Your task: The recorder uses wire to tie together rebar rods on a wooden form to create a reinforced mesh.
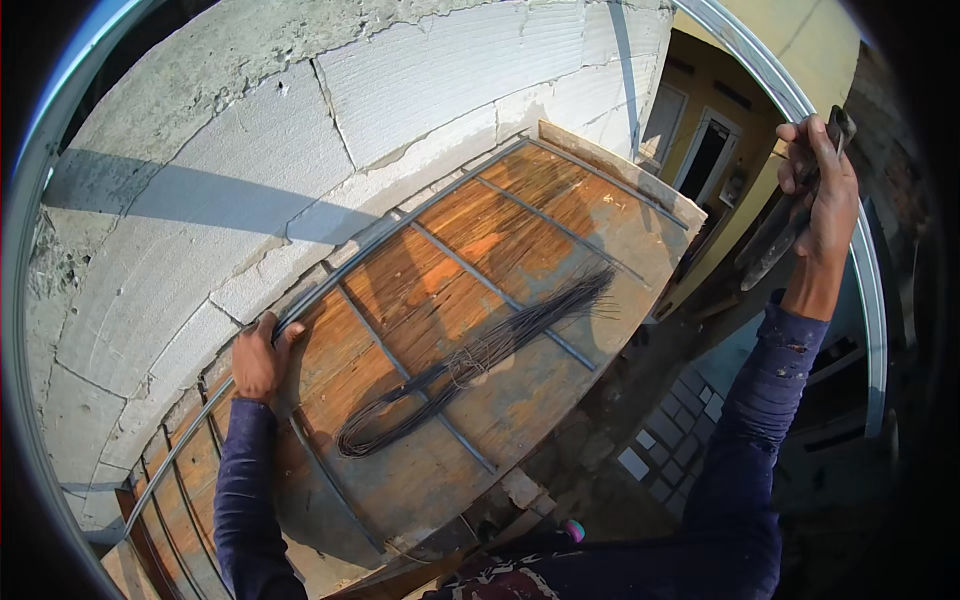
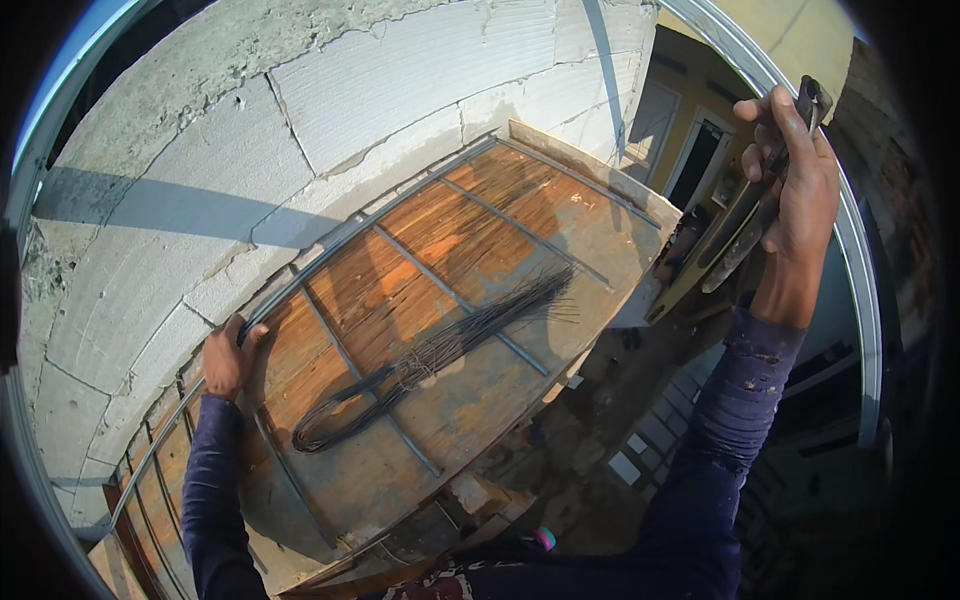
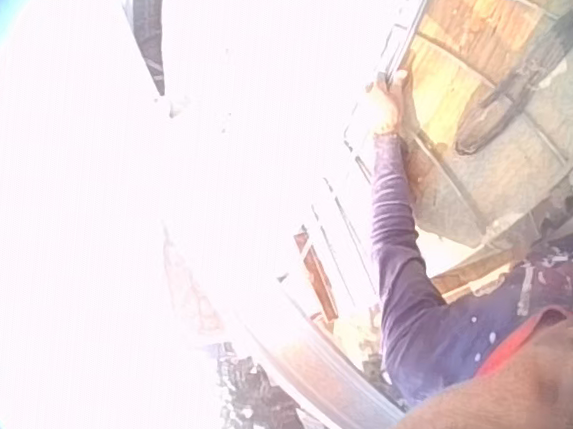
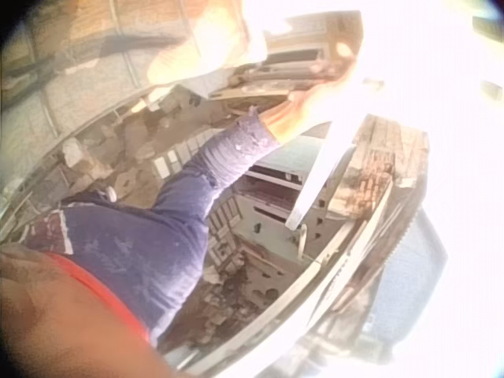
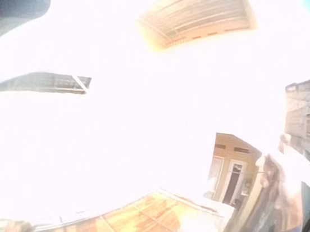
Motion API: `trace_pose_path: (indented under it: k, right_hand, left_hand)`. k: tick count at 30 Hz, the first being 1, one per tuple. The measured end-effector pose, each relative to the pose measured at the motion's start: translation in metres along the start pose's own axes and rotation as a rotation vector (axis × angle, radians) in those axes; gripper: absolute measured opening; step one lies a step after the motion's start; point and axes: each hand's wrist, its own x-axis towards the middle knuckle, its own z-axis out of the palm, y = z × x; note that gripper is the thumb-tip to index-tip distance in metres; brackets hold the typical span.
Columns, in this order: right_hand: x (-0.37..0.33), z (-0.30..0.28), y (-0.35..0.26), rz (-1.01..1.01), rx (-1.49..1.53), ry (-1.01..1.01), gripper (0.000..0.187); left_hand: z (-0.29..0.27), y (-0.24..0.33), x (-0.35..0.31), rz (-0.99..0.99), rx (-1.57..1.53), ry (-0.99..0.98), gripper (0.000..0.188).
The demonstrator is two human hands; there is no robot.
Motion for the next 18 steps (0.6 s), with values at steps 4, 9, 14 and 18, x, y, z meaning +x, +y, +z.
trace_pose_path:
  k: [4,9,14,18]
  right_hand:
    - [-0.021,0.005,0.003,0.031,-0.069,0.063,0.027]
    - [-0.037,-0.007,-0.001,0.061,-0.124,0.086,0.026]
    - [-0.048,-0.026,0.002,0.076,-0.165,0.059,0.029]
    - [-0.050,-0.052,0.016,0.049,-0.242,0.141,0.035]
  left_hand:
    - [0.010,0.022,0.013,0.035,0.033,-0.011,0.060]
    - [0.034,0.033,0.022,0.148,0.024,0.019,0.051]
    - [0.013,0.036,0.011,0.183,-0.055,0.059,0.040]
    - [0.002,0.017,-0.007,-0.029,-0.187,0.008,0.030]
